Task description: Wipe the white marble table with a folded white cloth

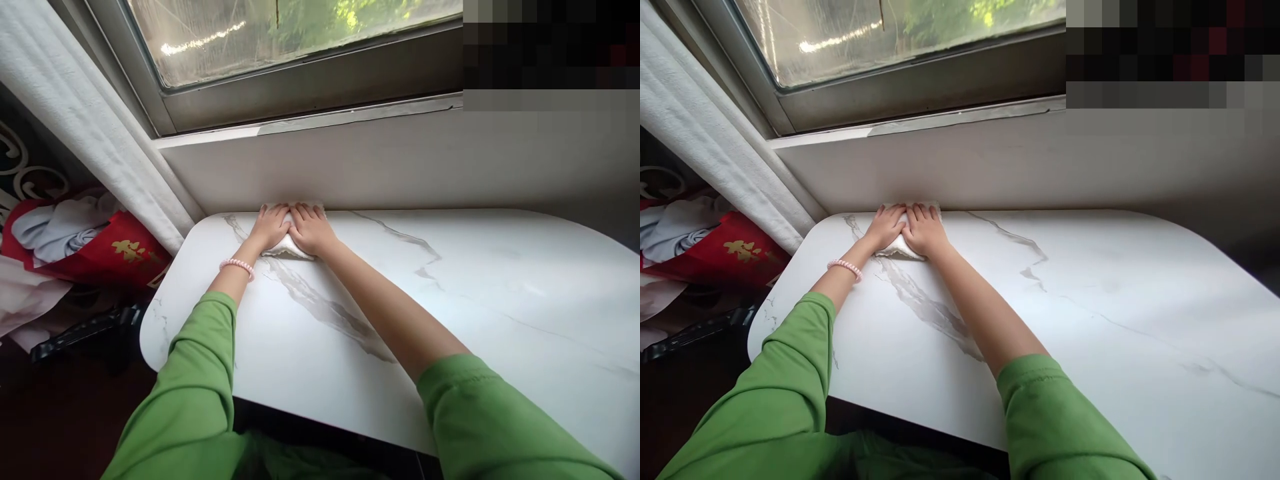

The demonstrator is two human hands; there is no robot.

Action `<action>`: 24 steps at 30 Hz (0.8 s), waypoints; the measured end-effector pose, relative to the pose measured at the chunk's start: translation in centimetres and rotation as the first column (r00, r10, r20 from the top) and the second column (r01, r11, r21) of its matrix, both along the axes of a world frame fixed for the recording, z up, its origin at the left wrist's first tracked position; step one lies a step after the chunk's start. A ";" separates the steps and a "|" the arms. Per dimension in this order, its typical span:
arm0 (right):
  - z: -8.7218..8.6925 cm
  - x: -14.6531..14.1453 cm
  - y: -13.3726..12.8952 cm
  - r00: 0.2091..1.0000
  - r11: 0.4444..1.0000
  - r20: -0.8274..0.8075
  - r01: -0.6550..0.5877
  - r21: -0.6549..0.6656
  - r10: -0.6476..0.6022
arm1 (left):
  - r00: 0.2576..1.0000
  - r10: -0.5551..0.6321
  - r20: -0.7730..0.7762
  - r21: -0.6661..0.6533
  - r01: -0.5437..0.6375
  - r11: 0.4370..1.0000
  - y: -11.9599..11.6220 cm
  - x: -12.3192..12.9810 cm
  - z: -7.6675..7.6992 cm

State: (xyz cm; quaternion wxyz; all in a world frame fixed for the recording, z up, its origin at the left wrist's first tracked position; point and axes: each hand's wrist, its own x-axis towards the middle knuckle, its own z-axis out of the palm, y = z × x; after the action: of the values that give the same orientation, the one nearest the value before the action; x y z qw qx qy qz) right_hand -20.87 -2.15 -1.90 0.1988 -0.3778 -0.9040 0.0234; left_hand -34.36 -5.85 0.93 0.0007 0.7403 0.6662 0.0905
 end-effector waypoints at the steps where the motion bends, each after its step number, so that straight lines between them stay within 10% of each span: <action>1: 0.0 0.1 -0.2 1.000 1.000 -0.008 -0.001 0.011 0.001 | 1.000 0.003 -0.008 -0.003 -0.003 1.000 -0.2 0.1 0.0; 8: 0.3 1.5 -4.5 0.993 0.995 0.109 -0.061 0.080 0.052 | 1.000 0.003 -0.024 -0.020 -0.003 1.000 -4.5 1.1 -0.1; 24: 2.0 5.0 -23.1 0.926 0.923 0.075 -0.375 0.084 0.369 | 1.000 -0.014 0.024 -0.008 0.015 1.000 -26.2 3.9 1.2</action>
State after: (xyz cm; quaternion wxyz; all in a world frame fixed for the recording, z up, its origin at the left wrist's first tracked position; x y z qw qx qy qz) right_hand -15.89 -25.22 0.05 0.1823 -0.1899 -0.9647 0.0060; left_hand -30.46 -32.02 2.18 0.0123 0.7440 0.6611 0.0963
